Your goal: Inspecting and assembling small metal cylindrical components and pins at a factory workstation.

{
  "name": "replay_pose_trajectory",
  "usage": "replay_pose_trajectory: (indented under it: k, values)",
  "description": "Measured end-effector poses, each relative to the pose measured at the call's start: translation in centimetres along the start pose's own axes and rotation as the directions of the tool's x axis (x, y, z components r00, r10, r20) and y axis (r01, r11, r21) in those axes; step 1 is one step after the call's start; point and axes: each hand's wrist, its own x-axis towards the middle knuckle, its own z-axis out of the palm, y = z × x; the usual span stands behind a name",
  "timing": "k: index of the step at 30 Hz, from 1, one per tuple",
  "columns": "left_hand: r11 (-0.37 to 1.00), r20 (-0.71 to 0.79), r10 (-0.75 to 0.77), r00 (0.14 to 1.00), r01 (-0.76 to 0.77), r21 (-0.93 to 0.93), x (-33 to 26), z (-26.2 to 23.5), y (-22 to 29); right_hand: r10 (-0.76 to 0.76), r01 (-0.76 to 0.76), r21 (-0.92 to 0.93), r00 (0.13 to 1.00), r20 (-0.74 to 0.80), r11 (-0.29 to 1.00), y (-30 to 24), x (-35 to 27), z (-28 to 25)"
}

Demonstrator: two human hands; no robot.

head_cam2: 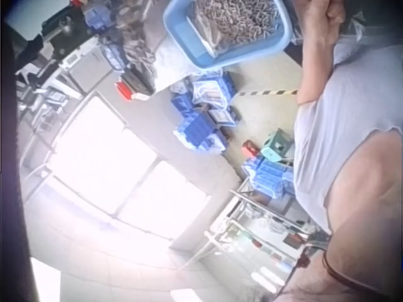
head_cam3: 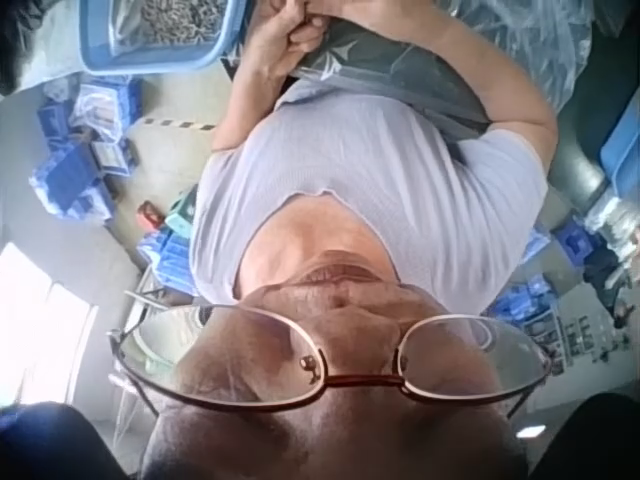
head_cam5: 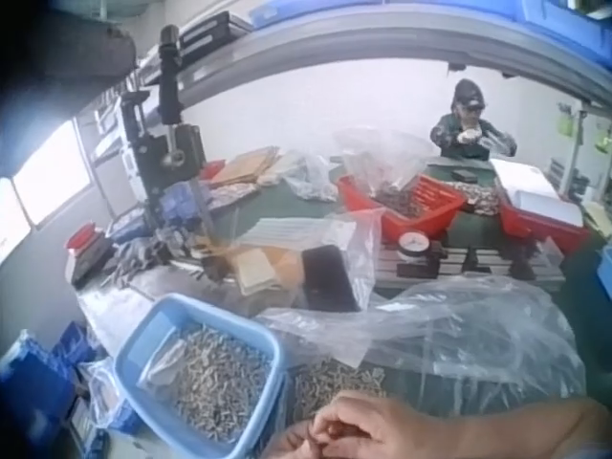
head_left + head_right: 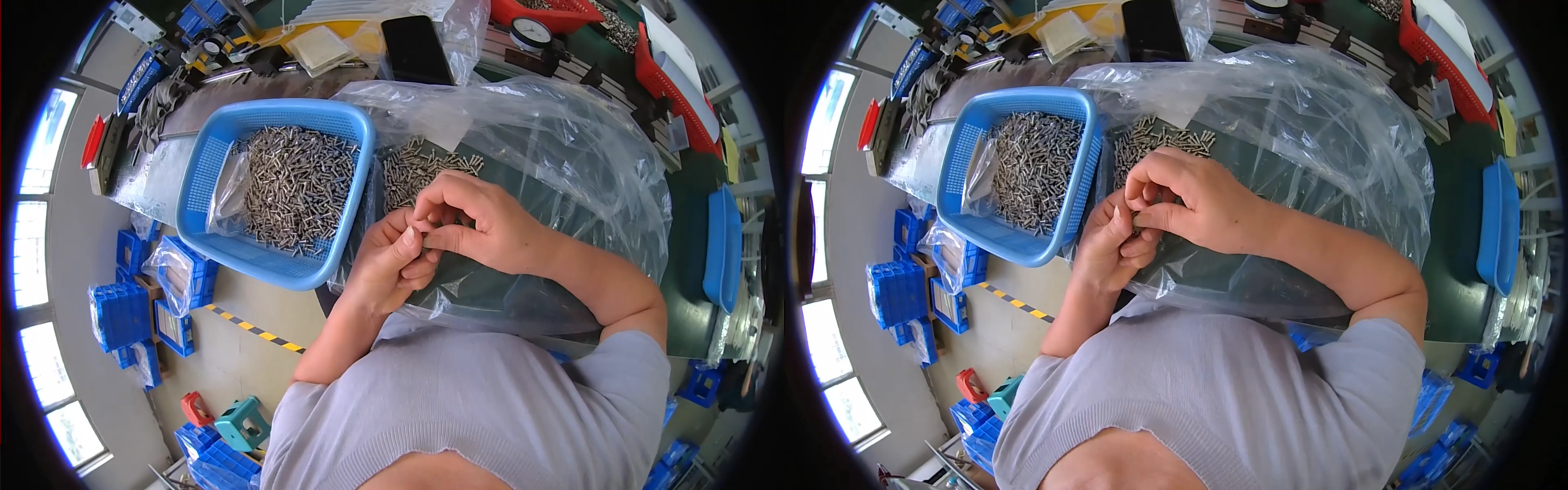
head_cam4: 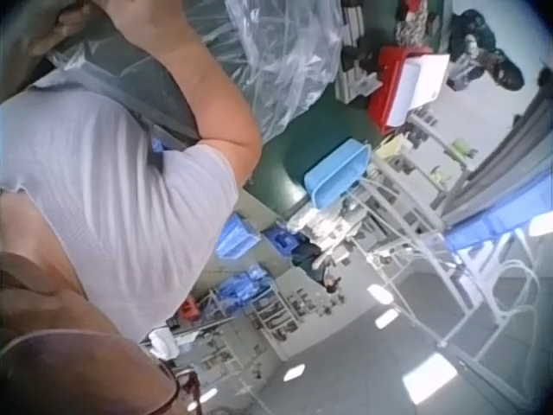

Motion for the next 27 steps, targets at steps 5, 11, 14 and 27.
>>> replay_pose_trajectory:
  k: [5, 11, 14, 27]
  values:
    - [1.000, 0.033, -0.011, 0.999, 0.010, 0.011, -0.1, 0.4, -0.2, -0.274, 0.274, -0.134, 0.962, 0.018, 0.952, 1.1, -0.2, -0.2]
    - [1.000, 0.017, -0.005, 1.000, 0.005, -0.007, -0.3, 0.2, -0.1, -0.207, 0.199, -0.120, 0.976, -0.065, 0.973, 0.3, -0.3, 0.3]
    - [0.999, -0.006, 0.013, 1.000, -0.013, -0.036, -0.4, 0.5, -0.1, -0.199, 0.176, -0.174, 0.972, -0.126, 0.969, 0.3, -0.6, 0.3]
    - [0.977, 0.132, 0.202, 0.970, -0.191, -0.090, -0.5, 1.0, 0.7, -0.108, 0.054, -0.197, 0.956, -0.273, 0.979, 2.6, -0.7, 0.2]
